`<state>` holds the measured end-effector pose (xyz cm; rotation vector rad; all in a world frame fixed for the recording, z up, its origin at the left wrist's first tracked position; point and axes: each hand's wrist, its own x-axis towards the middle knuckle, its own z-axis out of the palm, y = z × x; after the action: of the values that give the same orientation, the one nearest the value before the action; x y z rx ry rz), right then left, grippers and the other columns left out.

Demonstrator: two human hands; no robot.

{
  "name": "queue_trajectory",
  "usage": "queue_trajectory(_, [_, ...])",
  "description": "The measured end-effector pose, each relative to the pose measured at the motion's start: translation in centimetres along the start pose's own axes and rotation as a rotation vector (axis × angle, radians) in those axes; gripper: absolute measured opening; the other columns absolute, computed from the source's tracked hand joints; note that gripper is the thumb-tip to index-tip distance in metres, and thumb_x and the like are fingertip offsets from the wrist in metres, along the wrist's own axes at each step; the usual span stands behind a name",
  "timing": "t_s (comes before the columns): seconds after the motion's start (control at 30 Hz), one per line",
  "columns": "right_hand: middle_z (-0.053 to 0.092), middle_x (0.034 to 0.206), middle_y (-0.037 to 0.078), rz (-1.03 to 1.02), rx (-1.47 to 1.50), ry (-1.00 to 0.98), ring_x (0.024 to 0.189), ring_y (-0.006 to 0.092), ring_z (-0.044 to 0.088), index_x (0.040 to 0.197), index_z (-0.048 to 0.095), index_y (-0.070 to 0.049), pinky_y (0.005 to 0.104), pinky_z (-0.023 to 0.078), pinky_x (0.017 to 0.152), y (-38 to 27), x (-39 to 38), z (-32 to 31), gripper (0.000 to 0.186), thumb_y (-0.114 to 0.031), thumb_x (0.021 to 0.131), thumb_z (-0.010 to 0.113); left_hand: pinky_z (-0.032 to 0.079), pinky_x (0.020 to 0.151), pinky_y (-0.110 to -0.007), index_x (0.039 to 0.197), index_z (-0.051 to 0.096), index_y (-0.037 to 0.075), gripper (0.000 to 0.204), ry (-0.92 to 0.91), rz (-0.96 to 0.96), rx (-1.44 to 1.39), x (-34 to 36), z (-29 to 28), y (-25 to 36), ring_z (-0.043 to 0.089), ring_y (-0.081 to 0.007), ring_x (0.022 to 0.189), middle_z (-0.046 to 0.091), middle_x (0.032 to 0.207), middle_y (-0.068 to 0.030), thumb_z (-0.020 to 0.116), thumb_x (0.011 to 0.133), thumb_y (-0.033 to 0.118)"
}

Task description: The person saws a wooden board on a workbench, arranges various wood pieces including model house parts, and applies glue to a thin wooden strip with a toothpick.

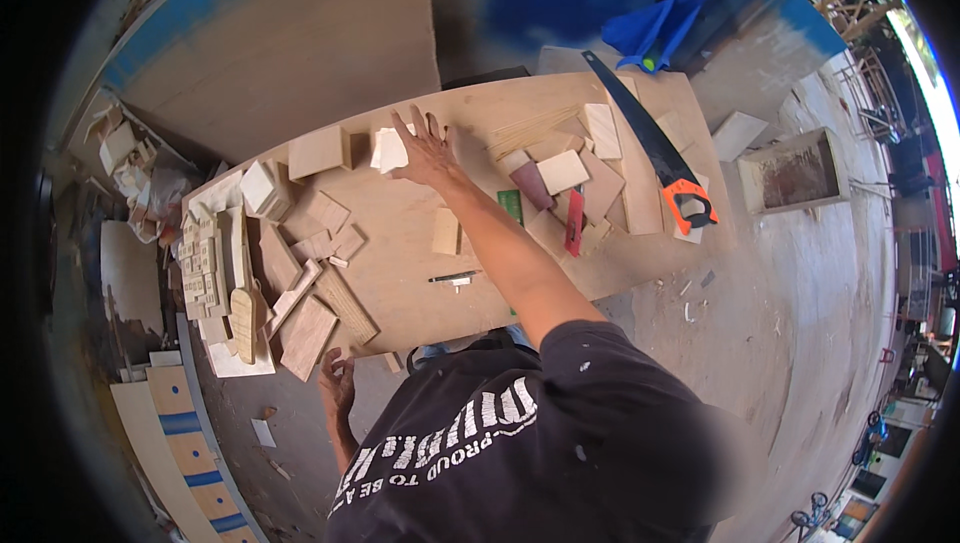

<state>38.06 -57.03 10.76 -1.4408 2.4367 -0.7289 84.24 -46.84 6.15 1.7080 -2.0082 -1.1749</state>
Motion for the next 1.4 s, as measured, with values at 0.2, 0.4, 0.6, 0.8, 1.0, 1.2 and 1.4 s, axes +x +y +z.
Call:
queue_trajectory(0.2, [0.050, 0.146, 0.009, -0.112, 0.108, -0.077, 0.139, 0.0281, 0.042, 0.133, 0.057, -0.014, 0.0465, 0.034, 0.114, 19.7, -4.1, -7.3, 0.058, -0.005, 0.077, 0.068, 0.054, 0.078, -0.041, 0.124, 0.058, 0.001, 0.038, -0.024, 0.088, 0.025, 2.1, 0.8, 4.2, 0.066, -0.0313, 0.100, 0.066, 0.117, -0.0188, 0.069, 0.091, 0.015])
queue_trajectory(0.4, [0.051, 0.145, 0.004, 0.059, -0.282, -0.414, 0.138, 0.0277, 0.042, 0.133, 0.058, -0.016, 0.0455, 0.034, 0.114, 22.7, -10.7, -15.1, 0.060, -0.015, 0.076, 0.075, 0.054, 0.077, -0.042, 0.121, 0.060, 0.002, 0.036, -0.040, 0.155, 0.039, 2.9, 3.4, 7.6, 0.067, -0.0321, 0.098, 0.068, 0.111, -0.0183, 0.070, 0.092, 0.022])
queue_trajectory(0.6, [0.062, 0.131, 0.015, 0.329, 0.568, -0.291, 0.117, 0.0267, 0.060, 0.140, 0.052, -0.007, 0.0383, 0.045, 0.101, 25.8, -10.0, -17.9, 0.053, -0.035, 0.095, 0.063, 0.055, 0.073, -0.042, 0.120, 0.061, 0.000, 0.035, -0.018, 0.136, 0.041, 2.0, 4.1, 8.7, 0.068, -0.0308, 0.096, 0.068, 0.112, -0.0188, 0.071, 0.090, 0.016])
queue_trajectory(0.8, [0.067, 0.117, 0.022, 0.315, 1.612, -0.504, 0.099, 0.0304, 0.067, 0.138, 0.051, -0.006, 0.0402, 0.052, 0.082, 21.5, -9.7, -16.6, 0.057, -0.048, 0.105, 0.032, 0.055, 0.072, -0.041, 0.120, 0.062, 0.000, 0.036, 0.031, 0.026, 0.027, 0.8, 3.6, 7.0, 0.068, -0.0311, 0.098, 0.068, 0.113, -0.0189, 0.072, 0.091, 0.018])
queue_trajectory(1.0, [0.066, 0.122, 0.022, 0.361, 1.646, -0.528, 0.102, 0.0308, 0.066, 0.139, 0.049, -0.006, 0.0402, 0.052, 0.080, 16.6, -7.5, -10.3, 0.061, -0.052, 0.104, 0.032, 0.055, 0.080, -0.041, 0.119, 0.061, -0.001, 0.036, 0.072, -0.017, -0.041, -0.5, 2.6, 6.6, 0.067, -0.0333, 0.098, 0.067, 0.114, -0.0205, 0.071, 0.088, 0.014])
queue_trajectory(1.2, [0.066, 0.119, 0.011, 0.350, 1.519, -0.611, 0.093, 0.0224, 0.065, 0.140, 0.050, -0.011, 0.0355, 0.049, 0.077, 9.7, -5.0, -5.5, 0.054, -0.049, 0.103, 0.042, 0.057, 0.077, -0.042, 0.122, 0.061, -0.001, 0.039, 0.152, -0.075, -0.012, -3.0, 1.2, 3.2, 0.067, -0.0330, 0.103, 0.066, 0.119, -0.0202, 0.070, 0.091, 0.021])
queue_trajectory(1.4, [0.062, 0.123, 0.006, 0.175, 0.897, -0.276, 0.096, 0.0139, 0.059, 0.138, 0.049, -0.009, 0.0305, 0.048, 0.079, 4.0, 0.6, -2.2, 0.052, -0.041, 0.098, 0.059, 0.054, 0.083, -0.043, 0.119, 0.062, 0.000, 0.038, 0.228, -0.163, -0.064, -5.7, 0.7, 0.5, 0.067, -0.0352, 0.100, 0.067, 0.114, -0.0213, 0.072, 0.088, 0.019])
